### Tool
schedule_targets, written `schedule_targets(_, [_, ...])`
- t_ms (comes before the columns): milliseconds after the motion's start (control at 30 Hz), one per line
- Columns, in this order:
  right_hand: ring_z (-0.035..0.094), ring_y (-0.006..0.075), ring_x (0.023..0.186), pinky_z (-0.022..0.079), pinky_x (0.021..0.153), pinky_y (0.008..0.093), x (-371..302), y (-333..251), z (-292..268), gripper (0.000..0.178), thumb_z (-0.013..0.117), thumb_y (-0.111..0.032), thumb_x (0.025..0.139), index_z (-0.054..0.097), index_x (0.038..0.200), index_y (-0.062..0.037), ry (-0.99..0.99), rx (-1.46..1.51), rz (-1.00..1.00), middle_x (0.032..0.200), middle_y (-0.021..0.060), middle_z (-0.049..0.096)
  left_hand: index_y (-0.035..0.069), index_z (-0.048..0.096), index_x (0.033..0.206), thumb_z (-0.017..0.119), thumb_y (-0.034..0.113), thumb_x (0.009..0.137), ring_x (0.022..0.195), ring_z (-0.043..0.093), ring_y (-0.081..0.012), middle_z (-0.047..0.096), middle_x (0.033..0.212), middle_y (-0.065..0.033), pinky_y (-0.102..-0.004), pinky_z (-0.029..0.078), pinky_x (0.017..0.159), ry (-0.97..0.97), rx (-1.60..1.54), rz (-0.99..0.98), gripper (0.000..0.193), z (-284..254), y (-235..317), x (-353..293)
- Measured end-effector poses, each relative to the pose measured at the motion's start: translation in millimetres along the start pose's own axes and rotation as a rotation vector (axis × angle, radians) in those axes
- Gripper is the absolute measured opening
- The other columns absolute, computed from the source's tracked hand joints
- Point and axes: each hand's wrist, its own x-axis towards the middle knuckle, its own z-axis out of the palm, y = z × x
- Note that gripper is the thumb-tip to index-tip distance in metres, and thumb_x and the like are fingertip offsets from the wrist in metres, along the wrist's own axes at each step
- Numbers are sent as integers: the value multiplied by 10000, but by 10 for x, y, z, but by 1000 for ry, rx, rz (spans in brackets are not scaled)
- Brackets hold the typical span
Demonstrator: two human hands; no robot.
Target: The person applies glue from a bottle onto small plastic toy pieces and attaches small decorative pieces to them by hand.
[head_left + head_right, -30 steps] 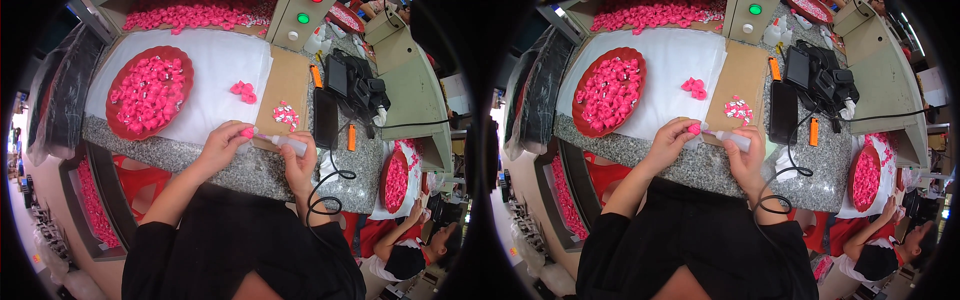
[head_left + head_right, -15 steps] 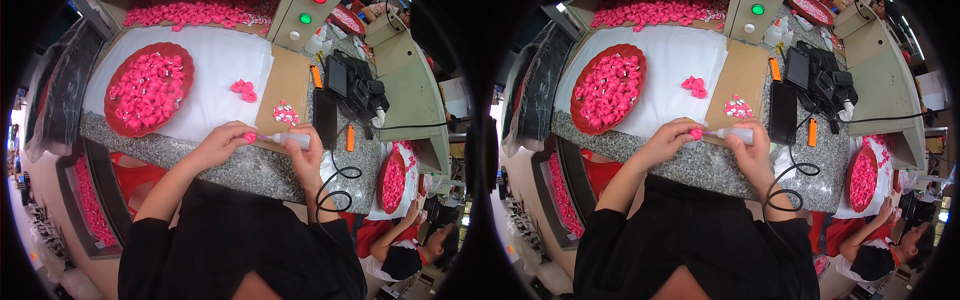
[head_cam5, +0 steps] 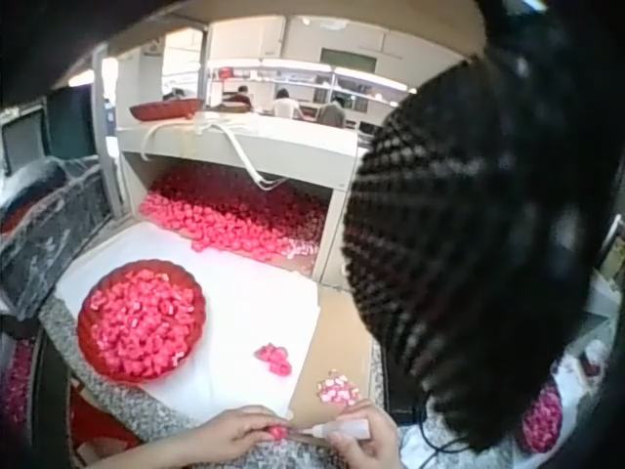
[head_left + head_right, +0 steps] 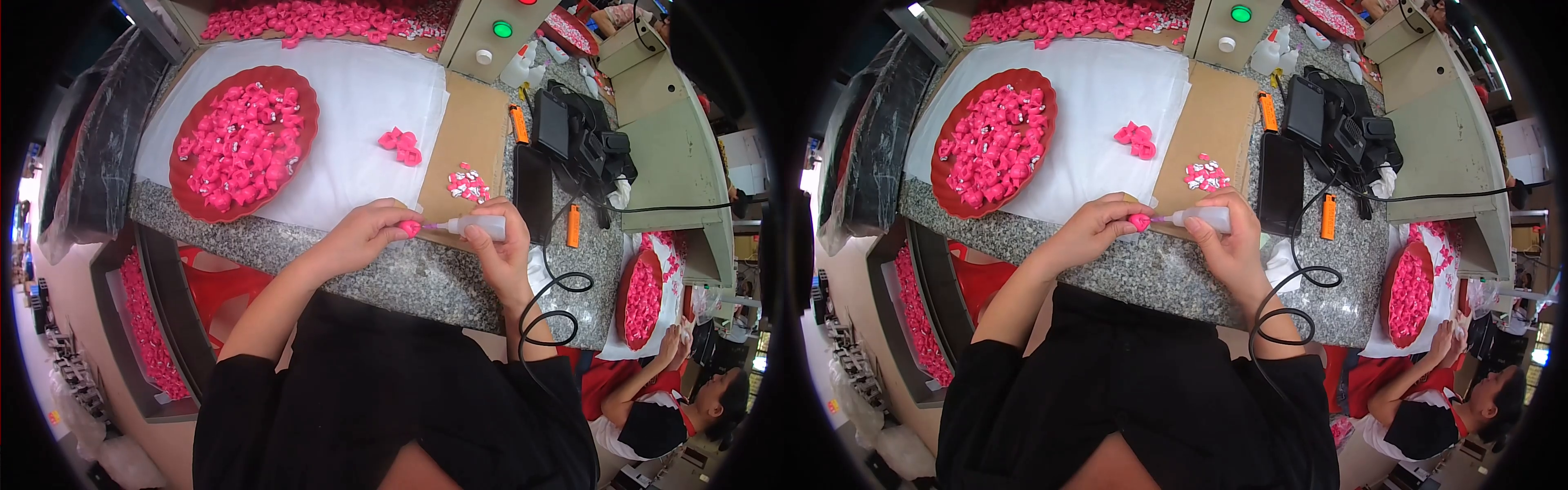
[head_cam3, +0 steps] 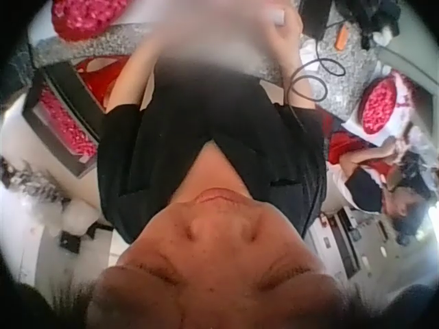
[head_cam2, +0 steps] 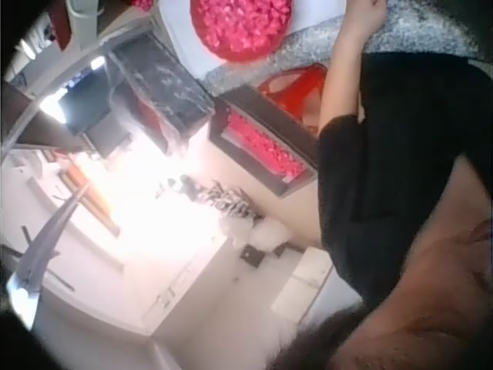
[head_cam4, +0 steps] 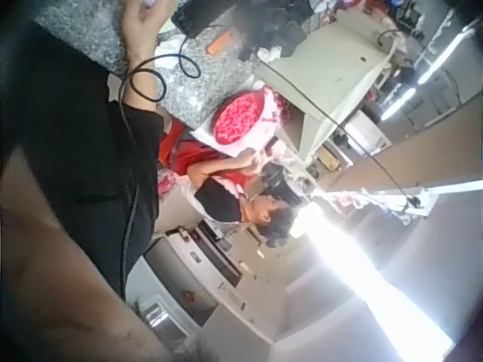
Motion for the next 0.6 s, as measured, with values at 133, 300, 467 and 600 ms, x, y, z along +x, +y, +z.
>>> schedule_targets(133, [521,147,704,424,619,237,-9,42,-38,202,614,-112,768,489,883,-1,-29,-113,-65,804,74,508,23,546,1059,490,6,807,818,499,-150,518,870,-63,-238,401,734,11,17,4,258,7,-8,5])
schedule_targets(300, [574,167,708,474,634,233,4,-74,-32,180,575,-21,775,470,921,-18,185,585,197,843,86,544,9,558,982,542,22,786,771,504,-109,535,880,-55,-230,415,688,77,-35,-27,198,27,-60,4])
schedule_targets(467, [588,154,750,482,647,246,-6,56,-256,198,612,-16,749,484,900,-33,178,605,348,852,88,585,0,544,882,594,1,755,705,497,-53,532,912,-55,-189,424,621,140,-356,-131,137,109,-190,12])
schedule_targets(600, [567,116,739,458,681,231,-15,42,-376,200,618,-104,774,510,909,-4,265,329,369,836,63,591,4,487,828,602,-27,746,690,512,-55,529,858,-50,-180,436,592,245,-485,-78,145,143,-50,16])
